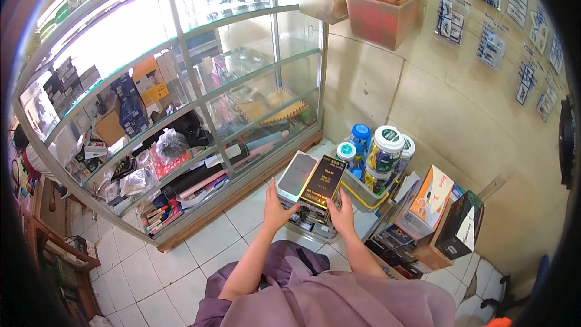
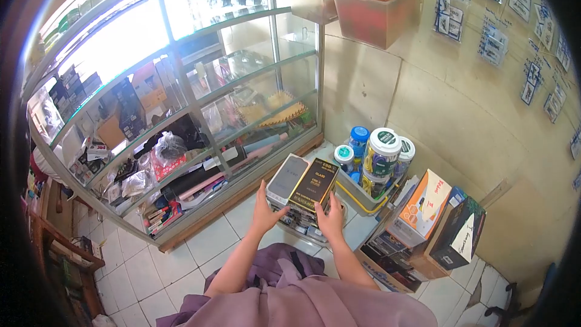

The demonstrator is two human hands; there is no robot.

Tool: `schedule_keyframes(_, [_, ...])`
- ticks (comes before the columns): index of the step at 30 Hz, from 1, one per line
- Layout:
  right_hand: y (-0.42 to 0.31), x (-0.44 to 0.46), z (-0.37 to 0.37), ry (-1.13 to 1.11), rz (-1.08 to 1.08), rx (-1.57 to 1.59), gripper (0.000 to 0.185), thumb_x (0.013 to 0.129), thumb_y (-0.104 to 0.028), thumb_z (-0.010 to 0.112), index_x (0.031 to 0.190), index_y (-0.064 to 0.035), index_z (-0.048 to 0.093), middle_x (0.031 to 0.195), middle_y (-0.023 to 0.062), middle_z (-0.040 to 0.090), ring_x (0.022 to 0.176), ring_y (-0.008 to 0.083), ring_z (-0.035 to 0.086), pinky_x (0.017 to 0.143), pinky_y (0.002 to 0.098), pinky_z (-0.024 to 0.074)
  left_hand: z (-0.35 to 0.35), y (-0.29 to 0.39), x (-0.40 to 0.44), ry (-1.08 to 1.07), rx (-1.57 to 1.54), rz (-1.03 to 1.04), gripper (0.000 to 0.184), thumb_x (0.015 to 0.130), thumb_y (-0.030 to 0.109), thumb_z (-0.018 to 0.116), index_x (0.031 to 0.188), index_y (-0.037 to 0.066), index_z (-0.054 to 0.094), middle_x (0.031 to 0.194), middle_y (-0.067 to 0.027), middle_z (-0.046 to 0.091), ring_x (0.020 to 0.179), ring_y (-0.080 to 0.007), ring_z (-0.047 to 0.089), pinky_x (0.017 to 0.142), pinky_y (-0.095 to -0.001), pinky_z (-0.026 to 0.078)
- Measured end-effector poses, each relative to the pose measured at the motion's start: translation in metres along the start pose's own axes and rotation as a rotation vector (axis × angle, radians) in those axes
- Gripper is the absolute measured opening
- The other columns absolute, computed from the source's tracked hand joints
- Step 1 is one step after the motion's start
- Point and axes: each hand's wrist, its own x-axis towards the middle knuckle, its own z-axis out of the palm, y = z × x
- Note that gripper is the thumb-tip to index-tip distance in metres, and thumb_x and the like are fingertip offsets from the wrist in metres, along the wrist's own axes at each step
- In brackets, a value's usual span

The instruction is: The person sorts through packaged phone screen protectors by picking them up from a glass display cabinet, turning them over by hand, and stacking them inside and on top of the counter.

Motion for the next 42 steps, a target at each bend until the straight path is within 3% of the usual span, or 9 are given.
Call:
schedule_keyframes(4, [0.0, 0.005, 0.01, -0.001, 0.074, 0.28, 0.076, 0.089, -0.023, 0.069, 0.15, 0.0004, 0.029, 0.136, 0.0225, 0.048, 0.121, 0.0361, 0.053, 0.098, 0.0402, 0.0463, 0.006, -0.002, 0.0, -0.017, -0.011, -0.047, 0.117, 0.065, 0.025, 0.088, 0.152, -0.002, 0.015, 0.142, -0.0258, 0.04, 0.131, -0.0397, 0.042, 0.107, -0.0437, 0.038])
schedule_keyframes(8, [0.014, 0.006, 0.022, 0.024, 0.001, 0.002, 0.066, 0.091, -0.018, 0.068, 0.149, -0.0052, 0.038, 0.129, 0.0196, 0.05, 0.117, 0.0292, 0.054, 0.101, 0.0378, 0.043, 0.002, 0.003, 0.002, -0.001, 0.008, -0.109, 0.106, 0.062, 0.03, 0.088, 0.146, -0.002, 0.032, 0.137, -0.0245, 0.048, 0.126, -0.0393, 0.049, 0.104, -0.0429, 0.042])
schedule_keyframes(12, [0.013, 0.008, 0.025, 0.168, -0.036, -0.148, 0.057, 0.088, -0.016, 0.07, 0.141, -0.008, 0.052, 0.112, 0.0126, 0.049, 0.097, 0.0221, 0.054, 0.092, 0.0342, 0.0457, -0.001, 0.006, 0.003, 0.029, 0.071, -0.077, 0.099, 0.062, 0.029, 0.087, 0.141, -0.001, 0.036, 0.129, -0.0225, 0.052, 0.118, -0.0382, 0.054, 0.098, -0.0426, 0.046])
schedule_keyframes(14, [-0.006, 0.007, 0.019, 0.096, 0.174, 0.127, 0.058, 0.088, -0.015, 0.072, 0.142, -0.0096, 0.052, 0.107, 0.009, 0.047, 0.093, 0.0183, 0.055, 0.086, 0.0311, 0.0474, 0.001, 0.0, 0.003, 0.037, 0.078, -0.064, 0.1, 0.062, 0.03, 0.087, 0.141, -0.001, 0.036, 0.129, -0.0229, 0.053, 0.12, -0.0381, 0.054, 0.099, -0.0425, 0.046])
schedule_keyframes(22, [-0.03, 0.009, 0.016, 0.096, 0.148, 0.17, 0.059, 0.089, -0.01, 0.07, 0.144, -0.0053, 0.048, 0.098, 0.0044, 0.051, 0.084, 0.0108, 0.055, 0.077, 0.0258, 0.0477, -0.001, 0.002, 0.003, 0.026, 0.063, -0.077, 0.099, 0.061, 0.031, 0.088, 0.141, -0.002, 0.039, 0.133, -0.0231, 0.051, 0.122, -0.0373, 0.053, 0.101, -0.0409, 0.045])
schedule_keyframes(27, [-0.038, 0.016, 0.019, 0.072, 0.206, 0.532, 0.066, 0.09, -0.007, 0.068, 0.148, 0.0012, 0.037, 0.085, 0.0019, 0.062, 0.074, 0.0083, 0.056, 0.067, 0.0236, 0.046, -0.004, 0.004, 0.005, 0.011, -0.008, -0.124, 0.101, 0.059, 0.033, 0.09, 0.14, -0.003, 0.04, 0.135, -0.0241, 0.051, 0.125, -0.0378, 0.051, 0.105, -0.0429, 0.042])
schedule_keyframes(36, [-0.044, -0.006, 0.052, -0.119, 0.175, 0.546, 0.067, 0.092, -0.004, 0.064, 0.149, 0.0045, 0.03, 0.089, 0.0069, 0.065, 0.075, 0.01, 0.062, 0.07, 0.0225, 0.0498, 0.001, 0.002, -0.01, 0.11, 0.086, -0.029, 0.098, 0.054, 0.029, 0.089, 0.135, -0.003, 0.043, 0.124, -0.0213, 0.055, 0.118, -0.0375, 0.05, 0.103, -0.0448, 0.04])
schedule_keyframes(40, [-0.038, -0.011, 0.063, -0.171, -0.023, 0.111, 0.079, 0.086, -0.01, 0.072, 0.149, 0.0061, 0.028, 0.111, 0.0159, 0.056, 0.09, 0.019, 0.064, 0.075, 0.0276, 0.0546, -0.002, 0.008, -0.018, 0.122, 0.14, -0.11, 0.099, 0.051, 0.03, 0.089, 0.134, -0.001, 0.045, 0.124, -0.0174, 0.055, 0.115, -0.0353, 0.05, 0.102, -0.0468, 0.037])
schedule_keyframes(42, [-0.034, -0.015, 0.066, -0.191, 0.073, 0.169, 0.078, 0.085, -0.008, 0.072, 0.152, -0.0068, 0.033, 0.125, 0.0174, 0.05, 0.095, 0.0201, 0.064, 0.082, 0.0318, 0.0533, -0.004, 0.008, -0.021, 0.129, 0.14, -0.131, 0.099, 0.051, 0.031, 0.089, 0.134, 0.0, 0.045, 0.123, -0.0162, 0.055, 0.115, -0.0352, 0.05, 0.102, -0.0473, 0.036])
